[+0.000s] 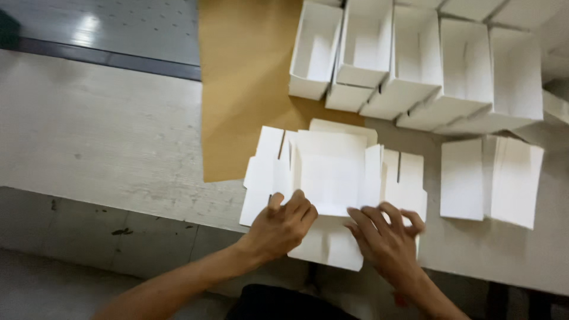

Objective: The person folds flat white cardboard pieces into rectangular boxes by hand. They fold the side flaps, tuck the tabs into slots to form the box shape, and then place the finished boxes into a stack on the table.

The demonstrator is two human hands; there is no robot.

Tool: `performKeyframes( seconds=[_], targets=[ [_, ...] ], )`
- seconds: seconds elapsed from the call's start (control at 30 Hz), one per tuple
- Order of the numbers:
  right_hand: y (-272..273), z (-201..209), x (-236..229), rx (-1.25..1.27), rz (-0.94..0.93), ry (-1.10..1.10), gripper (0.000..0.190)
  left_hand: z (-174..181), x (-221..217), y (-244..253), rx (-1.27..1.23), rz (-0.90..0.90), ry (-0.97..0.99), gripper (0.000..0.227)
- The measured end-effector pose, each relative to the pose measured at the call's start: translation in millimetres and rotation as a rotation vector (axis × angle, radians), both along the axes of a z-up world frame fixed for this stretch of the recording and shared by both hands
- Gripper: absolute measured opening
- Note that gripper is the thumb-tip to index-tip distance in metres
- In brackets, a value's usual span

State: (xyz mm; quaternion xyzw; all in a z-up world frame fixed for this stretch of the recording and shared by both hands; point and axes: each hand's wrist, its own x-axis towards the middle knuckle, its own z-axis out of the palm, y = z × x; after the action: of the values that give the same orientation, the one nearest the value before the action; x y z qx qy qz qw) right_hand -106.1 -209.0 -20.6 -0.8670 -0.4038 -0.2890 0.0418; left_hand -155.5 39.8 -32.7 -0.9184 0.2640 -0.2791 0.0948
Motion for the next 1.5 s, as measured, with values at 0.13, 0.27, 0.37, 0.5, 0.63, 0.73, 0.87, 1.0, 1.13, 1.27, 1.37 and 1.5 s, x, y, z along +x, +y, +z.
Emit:
performKeyframes(
  seconds=[0.13,0.27,0.37,0.5,0.63,0.73,0.87,1.0,1.13,1.27,1.37,1.5],
  targets=[
    [6,-4,4,-0.01,-0.022,0.016,0.009,10,2,-12,-0.081,0.008,0.082,0.016],
    [9,1,9,-0.039,0.013,0.148,0.018,-2,11,-18,-0.191,-0.028,0.162,0.014],
    [10,6,10,-0.133,0.033,0.222,0.015,-5,14,-23,-0.314,-0.067,0.198,0.019],
    [10,17,14,-0.153,0.078,0.253,0.02,-5,18,-22,-0.24,-0.1,0.167,0.02],
    [10,-20,16,-0.22,-0.035,0.294,0.014,2,13,-24,-0.263,-0.034,0.326,0.013],
    [14,-24,15,-0.184,-0.082,0.353,0.009,9,13,-26,-0.158,-0.025,0.343,0.006],
    [5,-31,18,-0.133,-0.03,0.332,0.014,10,15,-29,-0.171,0.013,0.371,0.013],
    [4,-13,17,-0.211,-0.017,0.259,0.012,22,14,-19,-0.217,-0.057,0.381,0.016],
    [4,10,15,-0.262,-0.102,0.082,0.028,26,11,-8,-0.138,0.007,0.486,0.011],
    [0,-7,6,-0.122,-0.023,0.149,0.032,-25,10,2,-0.16,0.009,0.231,0.017],
    [5,-7,-4,-0.027,0.032,0.263,0.031,-12,20,12,-0.112,-0.026,0.259,0.016],
    [18,1,-14,0.002,0.043,0.304,0.029,13,27,6,-0.029,-0.05,0.337,0.016]
  ],
)
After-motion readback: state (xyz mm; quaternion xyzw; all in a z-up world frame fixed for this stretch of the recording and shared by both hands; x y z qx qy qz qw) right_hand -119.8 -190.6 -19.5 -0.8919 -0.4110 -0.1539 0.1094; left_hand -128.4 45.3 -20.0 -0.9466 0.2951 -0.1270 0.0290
